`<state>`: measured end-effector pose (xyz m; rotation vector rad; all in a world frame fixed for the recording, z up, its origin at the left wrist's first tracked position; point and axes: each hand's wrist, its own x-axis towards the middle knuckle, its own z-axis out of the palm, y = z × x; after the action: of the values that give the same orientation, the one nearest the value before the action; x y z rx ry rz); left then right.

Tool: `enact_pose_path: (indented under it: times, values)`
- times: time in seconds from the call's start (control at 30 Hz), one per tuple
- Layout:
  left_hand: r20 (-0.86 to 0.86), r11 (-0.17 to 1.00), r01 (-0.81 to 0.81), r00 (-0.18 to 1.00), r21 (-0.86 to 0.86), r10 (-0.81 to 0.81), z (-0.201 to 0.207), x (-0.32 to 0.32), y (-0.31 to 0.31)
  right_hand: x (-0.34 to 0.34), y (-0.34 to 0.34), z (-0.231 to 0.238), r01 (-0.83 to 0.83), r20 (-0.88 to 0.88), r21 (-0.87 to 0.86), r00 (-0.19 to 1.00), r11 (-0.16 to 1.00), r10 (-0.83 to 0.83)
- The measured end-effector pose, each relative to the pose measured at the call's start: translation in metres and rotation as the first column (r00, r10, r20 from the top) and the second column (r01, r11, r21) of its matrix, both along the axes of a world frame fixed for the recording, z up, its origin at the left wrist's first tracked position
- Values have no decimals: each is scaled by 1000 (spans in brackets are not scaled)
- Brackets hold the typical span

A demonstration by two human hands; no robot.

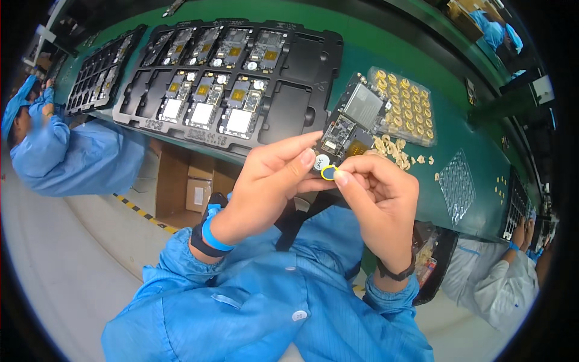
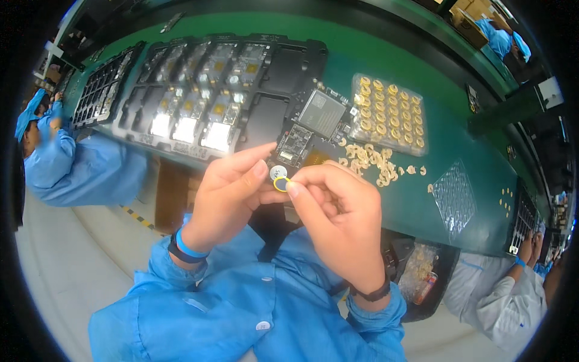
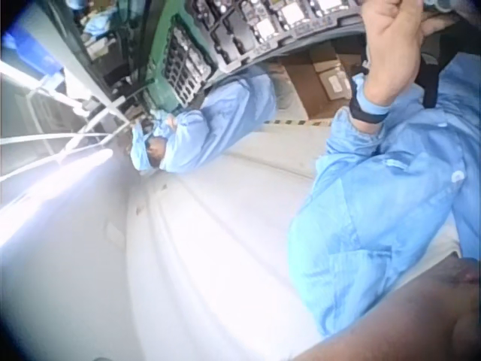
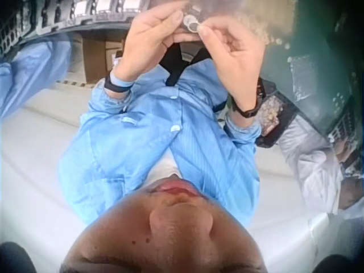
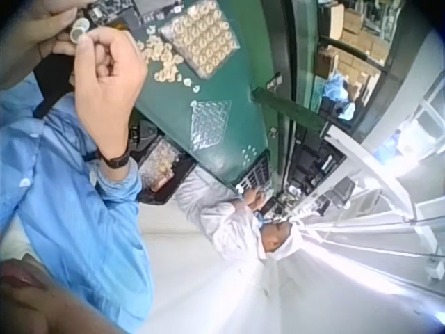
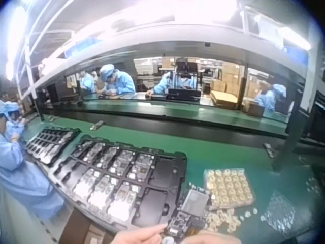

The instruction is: Assembling electronic components onto circuit boards on a production line.

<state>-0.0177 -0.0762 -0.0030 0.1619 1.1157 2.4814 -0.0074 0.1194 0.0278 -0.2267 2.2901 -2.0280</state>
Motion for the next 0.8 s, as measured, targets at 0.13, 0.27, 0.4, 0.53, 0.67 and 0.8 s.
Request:
enact_pose_path:
  times: [0.13, 0.27, 0.4, 0.53, 0.67, 0.8]
  values:
    - [-28, 995, -29, 999, -99, 27, -4, 11, 3, 9, 0, -5, 56, -18, 33, 998, 998, -56]
    - [-116, 990, -26, 993, -138, 10, 2, 11, 5, 8, 3, -1, 43, -41, 122, 998, 992, -38]
    - [-146, 986, -25, 989, -167, 1, 3, 11, 2, 7, 2, 4, 33, -97, 192, 995, 981, -14]
    - [-134, 977, -59, 990, -207, 31, -4, 14, 0, 5, 1, 2, 14, -88, 229, 996, 973, 7]
    - [-134, 968, -56, 991, -244, 23, -3, 13, -3, 4, -1, 1, 21, -96, 223, 995, 975, 0]
    - [-128, 963, -46, 992, -265, 13, -3, 13, -4, 2, -1, 4, 5, -118, 287, 993, 958, 31]
